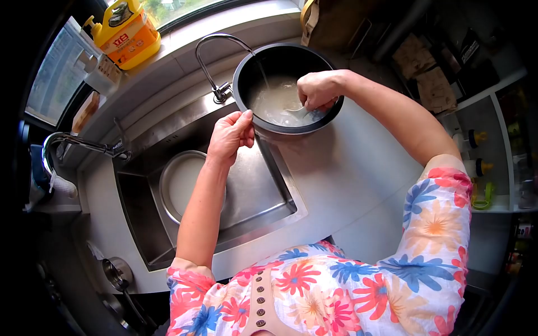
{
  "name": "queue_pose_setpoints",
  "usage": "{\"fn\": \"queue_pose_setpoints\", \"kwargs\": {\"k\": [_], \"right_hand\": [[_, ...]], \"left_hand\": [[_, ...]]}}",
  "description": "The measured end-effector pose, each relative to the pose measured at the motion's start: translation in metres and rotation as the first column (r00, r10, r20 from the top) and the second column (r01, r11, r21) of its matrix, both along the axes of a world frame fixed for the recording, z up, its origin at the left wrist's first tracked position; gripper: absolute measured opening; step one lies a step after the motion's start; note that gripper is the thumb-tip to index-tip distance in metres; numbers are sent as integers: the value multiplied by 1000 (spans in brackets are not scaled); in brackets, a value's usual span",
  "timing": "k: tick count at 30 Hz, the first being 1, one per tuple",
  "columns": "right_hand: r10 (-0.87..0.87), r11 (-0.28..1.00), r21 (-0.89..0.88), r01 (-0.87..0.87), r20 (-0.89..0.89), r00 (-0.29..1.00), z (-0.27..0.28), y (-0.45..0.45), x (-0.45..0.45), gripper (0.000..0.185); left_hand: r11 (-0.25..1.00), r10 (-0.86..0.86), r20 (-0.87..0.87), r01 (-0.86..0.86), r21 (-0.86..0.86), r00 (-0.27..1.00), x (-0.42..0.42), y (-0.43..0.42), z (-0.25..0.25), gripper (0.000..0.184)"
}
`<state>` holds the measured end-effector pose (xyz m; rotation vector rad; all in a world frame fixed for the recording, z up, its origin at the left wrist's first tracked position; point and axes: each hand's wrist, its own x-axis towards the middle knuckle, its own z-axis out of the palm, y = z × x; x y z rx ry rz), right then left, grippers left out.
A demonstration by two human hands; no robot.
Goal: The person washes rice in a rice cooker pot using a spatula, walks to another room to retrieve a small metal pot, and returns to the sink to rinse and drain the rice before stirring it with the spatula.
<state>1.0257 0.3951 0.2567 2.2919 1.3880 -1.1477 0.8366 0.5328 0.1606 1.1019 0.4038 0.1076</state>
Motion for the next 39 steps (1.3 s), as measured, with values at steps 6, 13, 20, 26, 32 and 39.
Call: {"fn": "queue_pose_setpoints", "kwargs": {"k": [6,13,20,26,32,39], "right_hand": [[-147,946,267,185,-159,976,-15,-7,-10,17],[-41,939,329,-104,405,913,-36,-7,3,16],[-212,890,454,-45,498,841,-21,-10,24,19],[-110,933,348,-93,520,847,-48,-4,21,21],[43,931,345,-117,215,976,-40,-6,0,20],[-23,964,265,39,-60,998,0,-14,-12,21]], "left_hand": [[1000,-2,8,2,3,1000,-1,0,-1,25],[1000,0,0,0,-2,1000,0,0,0,25],[1000,-5,13,4,20,1000,-1,0,-1,25],[1000,5,-4,-5,10,1000,1,0,0,26],[1000,1,-5,-1,6,1000,0,1,-2,26],[1000,-3,7,3,6,1000,0,1,-2,26]]}}
